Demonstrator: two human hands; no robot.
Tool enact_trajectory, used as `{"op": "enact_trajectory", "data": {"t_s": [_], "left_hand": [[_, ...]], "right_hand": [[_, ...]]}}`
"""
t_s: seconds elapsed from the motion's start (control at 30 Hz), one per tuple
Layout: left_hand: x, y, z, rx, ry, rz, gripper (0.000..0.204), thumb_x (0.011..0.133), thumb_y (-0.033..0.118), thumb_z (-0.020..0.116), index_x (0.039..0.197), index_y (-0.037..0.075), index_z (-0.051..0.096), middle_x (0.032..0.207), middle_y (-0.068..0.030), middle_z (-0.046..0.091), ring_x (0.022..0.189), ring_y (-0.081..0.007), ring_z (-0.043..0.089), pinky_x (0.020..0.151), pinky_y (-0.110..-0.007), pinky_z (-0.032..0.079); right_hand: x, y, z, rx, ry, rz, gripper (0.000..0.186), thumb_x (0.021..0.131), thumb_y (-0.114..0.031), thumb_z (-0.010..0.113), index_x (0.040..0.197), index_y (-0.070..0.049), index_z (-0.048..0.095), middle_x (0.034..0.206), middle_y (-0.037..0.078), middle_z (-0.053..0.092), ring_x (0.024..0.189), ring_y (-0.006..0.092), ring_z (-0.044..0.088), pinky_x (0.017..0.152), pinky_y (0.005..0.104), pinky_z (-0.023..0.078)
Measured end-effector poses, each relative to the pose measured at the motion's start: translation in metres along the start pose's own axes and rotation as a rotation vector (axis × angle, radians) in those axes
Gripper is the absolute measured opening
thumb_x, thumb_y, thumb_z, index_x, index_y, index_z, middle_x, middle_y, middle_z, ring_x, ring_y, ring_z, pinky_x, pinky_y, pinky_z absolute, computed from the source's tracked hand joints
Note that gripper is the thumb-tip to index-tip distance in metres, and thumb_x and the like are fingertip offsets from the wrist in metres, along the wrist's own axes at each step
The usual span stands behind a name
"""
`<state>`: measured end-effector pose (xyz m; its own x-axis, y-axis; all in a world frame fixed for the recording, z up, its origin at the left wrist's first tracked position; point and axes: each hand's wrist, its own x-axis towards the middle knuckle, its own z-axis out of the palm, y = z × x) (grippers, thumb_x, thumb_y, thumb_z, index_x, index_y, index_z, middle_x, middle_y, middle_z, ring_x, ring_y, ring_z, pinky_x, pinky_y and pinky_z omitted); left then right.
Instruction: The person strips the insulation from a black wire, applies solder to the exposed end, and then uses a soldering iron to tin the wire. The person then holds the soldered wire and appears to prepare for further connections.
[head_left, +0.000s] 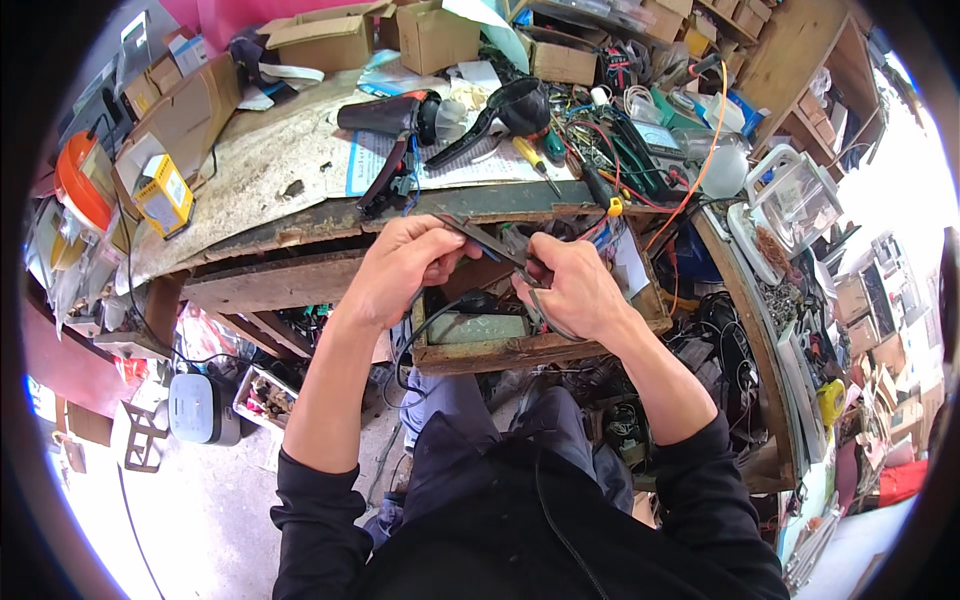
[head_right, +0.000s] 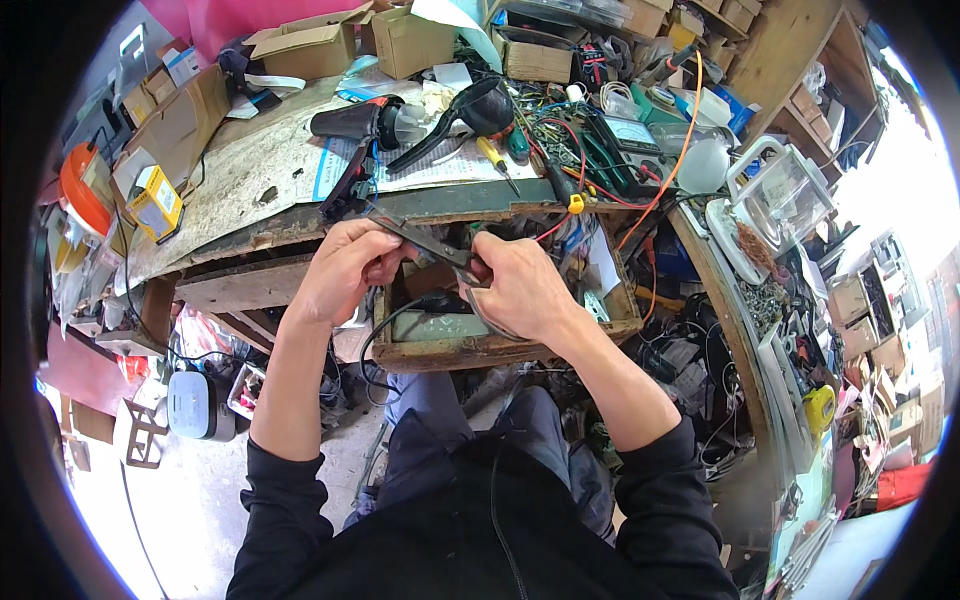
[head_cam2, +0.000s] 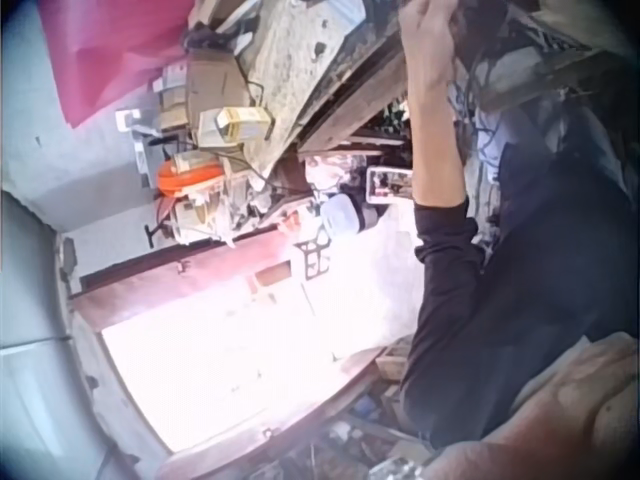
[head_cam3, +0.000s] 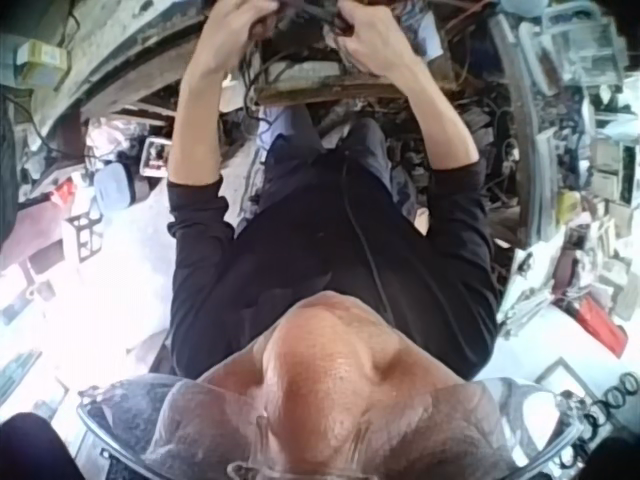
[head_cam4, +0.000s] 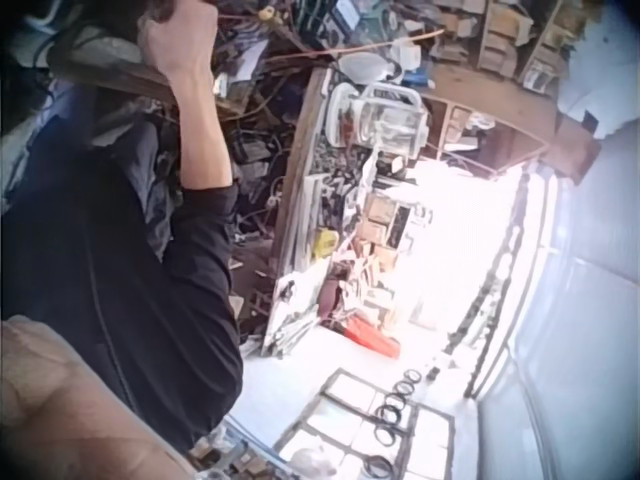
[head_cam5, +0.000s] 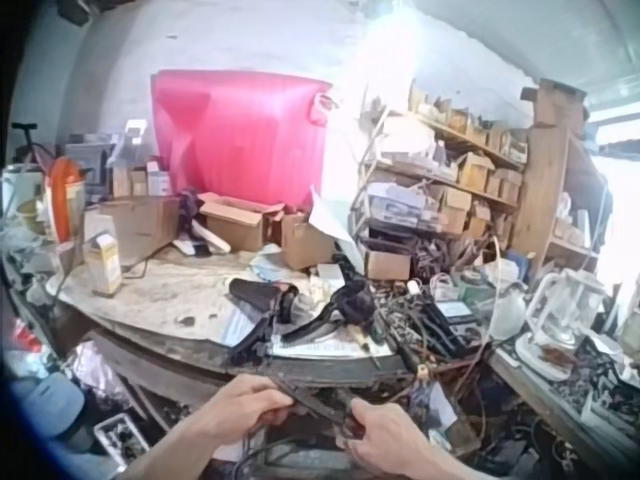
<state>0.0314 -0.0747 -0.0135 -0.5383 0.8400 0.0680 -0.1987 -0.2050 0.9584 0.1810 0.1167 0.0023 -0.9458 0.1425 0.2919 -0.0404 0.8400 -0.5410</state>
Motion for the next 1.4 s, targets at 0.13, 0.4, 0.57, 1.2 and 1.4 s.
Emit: {"op": "enact_trajectory", "data": {"t_s": [0.13,0.4,0.57,1.2,1.4], "left_hand": [[-0.012,0.0,0.002,-0.022,-0.004,0.013,0.021,0.096,0.011,0.058,0.087,-0.004,0.07,0.068,-0.0001,0.057,0.06,-0.0059,0.039,0.055,-0.023,0.031],[-0.021,-0.004,0.002,-0.031,0.008,0.04,0.025,0.097,0.014,0.057,0.088,-0.005,0.071,0.065,0.0046,0.048,0.059,-0.0046,0.037,0.054,-0.023,0.027],[-0.022,-0.003,0.004,-0.032,-0.017,0.036,0.026,0.097,0.014,0.057,0.088,-0.005,0.072,0.064,0.0046,0.049,0.058,-0.0046,0.036,0.054,-0.023,0.026],[-0.067,-0.022,0.026,0.414,0.471,0.324,0.027,0.082,0.023,0.087,0.093,0.001,0.074,0.063,0.011,0.046,0.06,-0.0024,0.029,0.051,-0.023,0.023],[-0.082,-0.024,0.021,0.423,0.545,0.347,0.026,0.08,0.02,0.089,0.087,0.0,0.073,0.062,0.0104,0.041,0.061,-0.0025,0.03,0.051,-0.023,0.023]], "right_hand": [[-0.008,-0.01,0.004,0.157,-0.069,0.086,0.03,0.079,-0.018,0.075,0.079,0.002,0.052,0.068,0.019,0.061,0.065,0.0386,0.062,0.061,0.0435,0.047],[-0.014,-0.014,0.009,0.147,-0.088,0.062,0.03,0.081,-0.02,0.074,0.083,0.001,0.053,0.068,0.016,0.06,0.061,0.0341,0.058,0.059,0.0406,0.046],[-0.019,-0.012,0.011,0.221,-0.104,0.092,0.029,0.085,-0.018,0.074,0.086,0.001,0.053,0.064,0.009,0.049,0.057,0.0179,0.043,0.055,0.0332,0.04],[-0.018,-0.042,0.046,0.271,-0.066,0.08,0.026,0.074,-0.012,0.073,0.079,0.003,0.053,0.067,0.021,0.059,0.062,0.0411,0.059,0.058,0.0432,0.046],[-0.017,-0.045,0.064,0.316,-0.13,0.081,0.027,0.077,-0.011,0.075,0.081,0.001,0.052,0.062,0.011,0.05,0.057,0.022,0.046,0.054,0.0348,0.042]]}}
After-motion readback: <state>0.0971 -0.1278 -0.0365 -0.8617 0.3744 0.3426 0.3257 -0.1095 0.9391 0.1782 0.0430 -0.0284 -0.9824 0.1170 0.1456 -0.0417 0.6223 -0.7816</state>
